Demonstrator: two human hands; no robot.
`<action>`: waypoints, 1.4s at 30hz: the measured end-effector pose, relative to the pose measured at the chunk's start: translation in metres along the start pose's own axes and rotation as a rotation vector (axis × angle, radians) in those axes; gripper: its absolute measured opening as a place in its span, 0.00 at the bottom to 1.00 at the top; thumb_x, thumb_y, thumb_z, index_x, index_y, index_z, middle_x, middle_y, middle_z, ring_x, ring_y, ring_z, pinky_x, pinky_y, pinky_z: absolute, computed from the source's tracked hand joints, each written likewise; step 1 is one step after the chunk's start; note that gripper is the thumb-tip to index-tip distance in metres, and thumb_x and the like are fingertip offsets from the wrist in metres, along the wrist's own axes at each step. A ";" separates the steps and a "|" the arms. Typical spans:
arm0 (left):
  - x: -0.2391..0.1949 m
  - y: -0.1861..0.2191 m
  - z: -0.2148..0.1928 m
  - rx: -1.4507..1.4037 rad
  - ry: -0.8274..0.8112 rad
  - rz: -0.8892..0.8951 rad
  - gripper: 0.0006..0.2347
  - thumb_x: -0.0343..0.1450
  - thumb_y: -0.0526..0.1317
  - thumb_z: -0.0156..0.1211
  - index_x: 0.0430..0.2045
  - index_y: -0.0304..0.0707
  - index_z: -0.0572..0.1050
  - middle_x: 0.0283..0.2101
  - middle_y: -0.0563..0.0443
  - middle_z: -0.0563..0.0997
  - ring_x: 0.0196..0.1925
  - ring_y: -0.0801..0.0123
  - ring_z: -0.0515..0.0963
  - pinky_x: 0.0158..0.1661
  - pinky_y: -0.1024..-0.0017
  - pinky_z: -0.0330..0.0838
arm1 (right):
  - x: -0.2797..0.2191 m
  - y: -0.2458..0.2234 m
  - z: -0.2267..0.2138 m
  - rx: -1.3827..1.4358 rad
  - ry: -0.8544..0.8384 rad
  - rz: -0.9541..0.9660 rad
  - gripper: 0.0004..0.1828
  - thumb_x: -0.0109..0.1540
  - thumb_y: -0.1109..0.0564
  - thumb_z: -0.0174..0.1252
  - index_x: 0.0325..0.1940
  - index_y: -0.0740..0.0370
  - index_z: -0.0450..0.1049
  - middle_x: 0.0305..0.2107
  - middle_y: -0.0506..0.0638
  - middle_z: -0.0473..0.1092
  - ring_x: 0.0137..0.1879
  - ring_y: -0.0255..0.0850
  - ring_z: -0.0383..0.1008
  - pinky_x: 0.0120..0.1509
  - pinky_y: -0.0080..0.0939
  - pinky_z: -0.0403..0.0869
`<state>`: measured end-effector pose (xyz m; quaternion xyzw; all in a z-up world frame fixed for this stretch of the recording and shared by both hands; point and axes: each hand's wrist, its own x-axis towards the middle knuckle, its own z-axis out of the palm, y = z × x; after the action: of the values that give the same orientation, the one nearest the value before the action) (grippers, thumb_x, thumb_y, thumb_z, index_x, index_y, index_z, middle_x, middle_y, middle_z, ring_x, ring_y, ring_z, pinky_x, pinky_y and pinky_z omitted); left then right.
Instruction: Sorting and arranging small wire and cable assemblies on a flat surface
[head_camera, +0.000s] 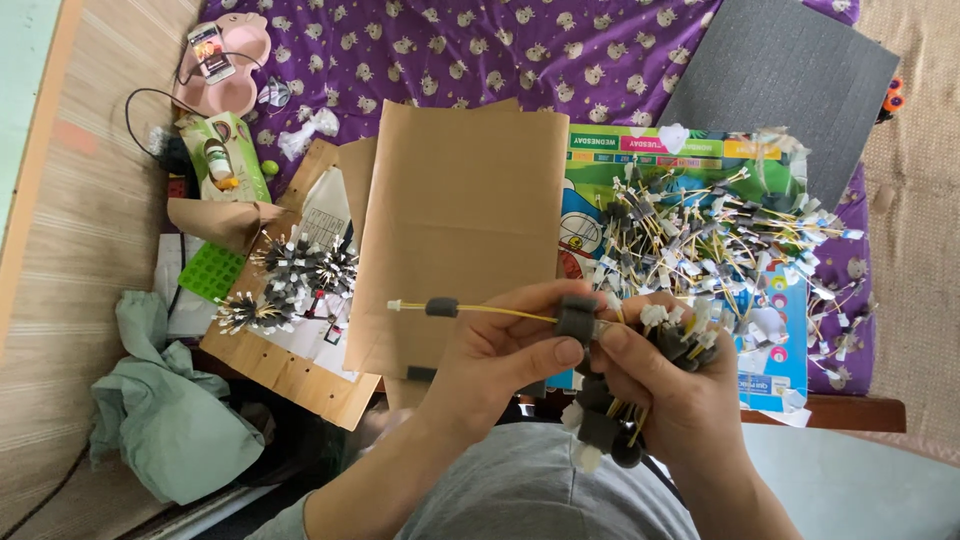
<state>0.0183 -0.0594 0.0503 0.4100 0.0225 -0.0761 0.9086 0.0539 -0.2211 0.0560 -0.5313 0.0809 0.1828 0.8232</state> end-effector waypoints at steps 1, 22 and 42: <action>0.000 -0.001 0.000 0.006 -0.004 0.032 0.16 0.69 0.30 0.60 0.53 0.34 0.71 0.52 0.42 0.78 0.47 0.62 0.79 0.52 0.67 0.76 | 0.000 -0.001 0.002 -0.005 0.002 0.013 0.05 0.57 0.64 0.59 0.36 0.65 0.71 0.15 0.62 0.67 0.14 0.32 0.50 0.16 0.28 0.48; 0.006 0.019 0.011 0.950 -0.314 -0.653 0.10 0.65 0.43 0.66 0.15 0.42 0.74 0.17 0.59 0.70 0.21 0.79 0.63 0.26 0.76 0.55 | 0.007 0.023 -0.001 -0.155 0.078 0.088 0.19 0.48 0.69 0.61 0.39 0.56 0.65 0.26 0.53 0.69 0.28 0.40 0.69 0.32 0.37 0.69; 0.142 -0.260 0.016 1.694 -0.975 -0.012 0.32 0.68 0.34 0.54 0.66 0.53 0.46 0.62 0.38 0.68 0.50 0.53 0.73 0.21 0.66 0.70 | -0.029 0.011 -0.208 -0.505 0.651 0.249 0.09 0.61 0.61 0.60 0.41 0.71 0.77 0.35 0.58 0.77 0.27 0.43 0.70 0.24 0.36 0.62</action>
<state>0.1175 -0.2578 -0.1466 0.8506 -0.4157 -0.2328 0.2224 0.0352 -0.4109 -0.0318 -0.7322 0.3526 0.1176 0.5707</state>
